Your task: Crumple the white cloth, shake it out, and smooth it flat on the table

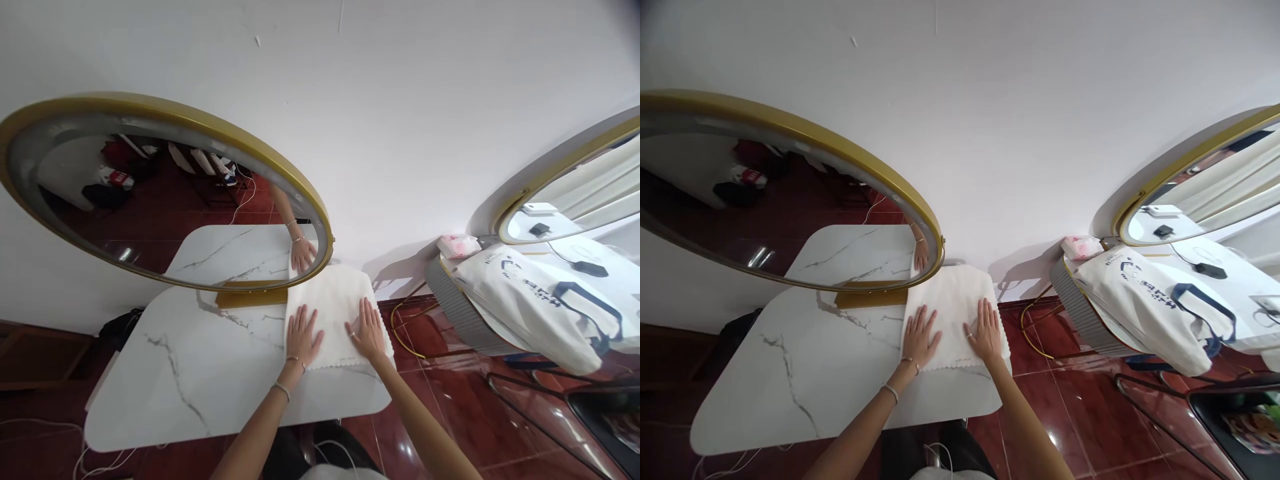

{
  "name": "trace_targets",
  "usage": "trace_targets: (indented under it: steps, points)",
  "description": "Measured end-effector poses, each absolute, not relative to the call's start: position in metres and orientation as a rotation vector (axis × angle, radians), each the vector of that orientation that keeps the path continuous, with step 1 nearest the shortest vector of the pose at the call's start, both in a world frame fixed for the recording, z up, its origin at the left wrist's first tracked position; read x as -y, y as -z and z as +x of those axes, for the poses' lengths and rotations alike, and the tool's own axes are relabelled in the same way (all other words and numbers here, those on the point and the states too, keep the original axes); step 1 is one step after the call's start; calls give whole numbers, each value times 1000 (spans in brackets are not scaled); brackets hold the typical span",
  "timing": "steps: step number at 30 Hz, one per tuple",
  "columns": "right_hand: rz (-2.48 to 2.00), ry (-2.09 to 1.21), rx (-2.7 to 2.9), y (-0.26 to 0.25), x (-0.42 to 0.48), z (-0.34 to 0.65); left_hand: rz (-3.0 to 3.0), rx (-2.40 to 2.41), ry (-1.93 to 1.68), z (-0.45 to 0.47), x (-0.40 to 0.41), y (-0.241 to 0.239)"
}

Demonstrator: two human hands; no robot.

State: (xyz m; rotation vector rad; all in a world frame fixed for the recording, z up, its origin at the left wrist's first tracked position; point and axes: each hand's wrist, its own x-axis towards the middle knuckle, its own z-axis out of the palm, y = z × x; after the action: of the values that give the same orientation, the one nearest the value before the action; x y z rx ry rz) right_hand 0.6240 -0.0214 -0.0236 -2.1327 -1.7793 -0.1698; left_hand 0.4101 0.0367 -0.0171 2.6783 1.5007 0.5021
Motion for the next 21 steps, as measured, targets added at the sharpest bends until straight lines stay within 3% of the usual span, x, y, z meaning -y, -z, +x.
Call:
trace_targets:
  steps: [11, 21]
  points:
    - [-1977, 210, 1965, 26, 131, 568, 2778, -1601, -549, 345, 77, 29]
    - [-1999, 342, 1721, 45, 63, 578, 2561, -1637, -821, 379, -27, 31]
